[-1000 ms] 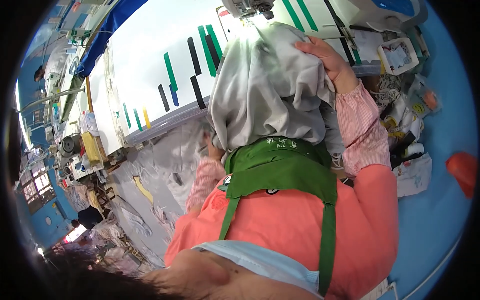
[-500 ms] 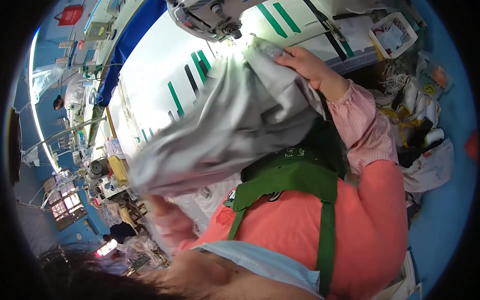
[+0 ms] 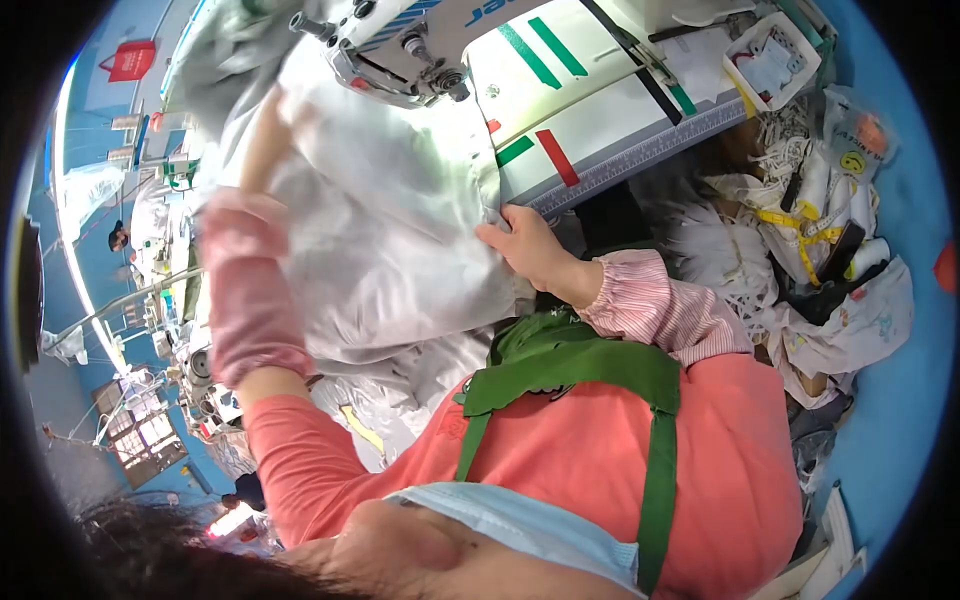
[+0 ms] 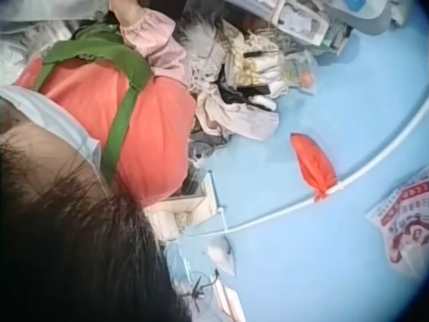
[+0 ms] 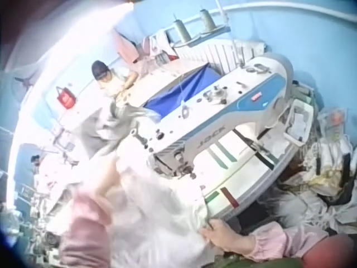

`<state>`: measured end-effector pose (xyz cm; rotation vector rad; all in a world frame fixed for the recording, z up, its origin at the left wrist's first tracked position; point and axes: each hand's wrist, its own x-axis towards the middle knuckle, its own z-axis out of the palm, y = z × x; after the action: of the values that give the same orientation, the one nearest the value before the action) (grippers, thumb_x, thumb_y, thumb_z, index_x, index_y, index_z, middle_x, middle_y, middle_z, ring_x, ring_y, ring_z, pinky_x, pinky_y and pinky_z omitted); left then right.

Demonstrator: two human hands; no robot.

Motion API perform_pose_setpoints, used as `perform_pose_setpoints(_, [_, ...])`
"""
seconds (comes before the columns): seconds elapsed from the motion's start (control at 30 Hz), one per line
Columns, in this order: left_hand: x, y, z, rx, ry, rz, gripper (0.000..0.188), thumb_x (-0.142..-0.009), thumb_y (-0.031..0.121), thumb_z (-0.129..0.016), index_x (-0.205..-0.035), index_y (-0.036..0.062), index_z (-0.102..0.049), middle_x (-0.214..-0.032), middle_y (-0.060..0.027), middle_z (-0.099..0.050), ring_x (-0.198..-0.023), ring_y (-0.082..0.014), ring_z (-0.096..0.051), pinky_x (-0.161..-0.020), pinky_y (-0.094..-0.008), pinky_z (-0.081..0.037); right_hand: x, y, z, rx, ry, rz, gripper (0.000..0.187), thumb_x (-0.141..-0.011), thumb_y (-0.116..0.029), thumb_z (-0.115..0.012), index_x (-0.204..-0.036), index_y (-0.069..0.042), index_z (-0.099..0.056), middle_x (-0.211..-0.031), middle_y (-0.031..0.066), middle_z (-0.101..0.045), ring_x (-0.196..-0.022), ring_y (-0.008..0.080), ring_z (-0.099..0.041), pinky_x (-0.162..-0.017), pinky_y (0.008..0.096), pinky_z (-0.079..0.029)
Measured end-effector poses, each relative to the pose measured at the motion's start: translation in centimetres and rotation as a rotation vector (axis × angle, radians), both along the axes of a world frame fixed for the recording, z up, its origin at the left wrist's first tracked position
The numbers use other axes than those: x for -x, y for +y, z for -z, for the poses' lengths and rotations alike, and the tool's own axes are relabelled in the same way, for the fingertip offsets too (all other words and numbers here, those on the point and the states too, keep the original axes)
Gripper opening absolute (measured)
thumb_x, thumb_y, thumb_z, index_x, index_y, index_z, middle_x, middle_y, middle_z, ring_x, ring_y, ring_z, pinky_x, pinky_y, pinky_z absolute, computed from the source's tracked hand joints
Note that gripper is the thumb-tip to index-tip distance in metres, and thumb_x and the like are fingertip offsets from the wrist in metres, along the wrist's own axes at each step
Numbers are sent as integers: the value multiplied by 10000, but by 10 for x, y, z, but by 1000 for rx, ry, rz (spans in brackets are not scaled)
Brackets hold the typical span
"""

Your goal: Using an industrial sewing machine to stitch fabric pieces together.

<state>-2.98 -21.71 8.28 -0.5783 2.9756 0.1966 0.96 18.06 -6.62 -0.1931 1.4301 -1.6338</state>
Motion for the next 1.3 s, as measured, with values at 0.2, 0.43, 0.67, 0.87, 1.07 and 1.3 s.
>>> perform_pose_setpoints(0.2, [-123,51,123,201,62,-400,711,-920,590,-400,-1472,150,-323,-1513,-229,-269,-1373,-486,-220,-1060,-641,-221,5,15,-17,105,-187,-40,197,-906,-123,-636,-1018,38,-627,-905,12,-638,-797,62,-563,-720,245,-474])
perform_pose_setpoints(0.43, [-91,131,76,18,365,275,221,-835,186,-625,-1017,65,-655,-1085,-129,-632,-1091,-302,-570,-927,-438,-436,-11,20,2,62,-84,-102,220,-894,-116,-654,-1043,44,-634,-940,25,-655,-818,69,-582,-745,252,-487])
perform_pose_setpoints(0.67, [-49,199,95,-6,418,514,285,-795,177,-698,-1051,58,-660,-1107,-78,-636,-1066,-252,-588,-903,-371,-430,-22,32,12,141,-139,-72,281,-884,-120,-664,-1104,51,-630,-1004,57,-678,-861,103,-618,-792,265,-504])
perform_pose_setpoints(0.87, [-57,216,108,30,482,428,399,-798,211,-694,-1176,100,-631,-1179,-82,-589,-1093,-268,-563,-911,-404,-411,-9,46,-16,-89,459,-39,317,-815,-227,-705,-947,55,-643,-691,159,-651,-627,171,-634,-597,328,-493])
perform_pose_setpoints(1.07, [-54,228,110,58,469,339,409,-798,228,-694,-1184,110,-629,-1186,-104,-585,-1117,-275,-552,-924,-407,-402,2,56,-1,-185,390,-130,280,-832,-160,-701,-984,67,-640,-769,88,-681,-693,76,-589,-618,279,-498])
perform_pose_setpoints(1.3, [-52,223,112,52,493,353,431,-771,262,-710,-1164,108,-622,-1185,-102,-589,-1132,-276,-543,-920,-405,-383,-1,57,17,-169,360,-83,294,-837,-154,-696,-1012,74,-635,-793,78,-676,-706,84,-592,-637,282,-499])
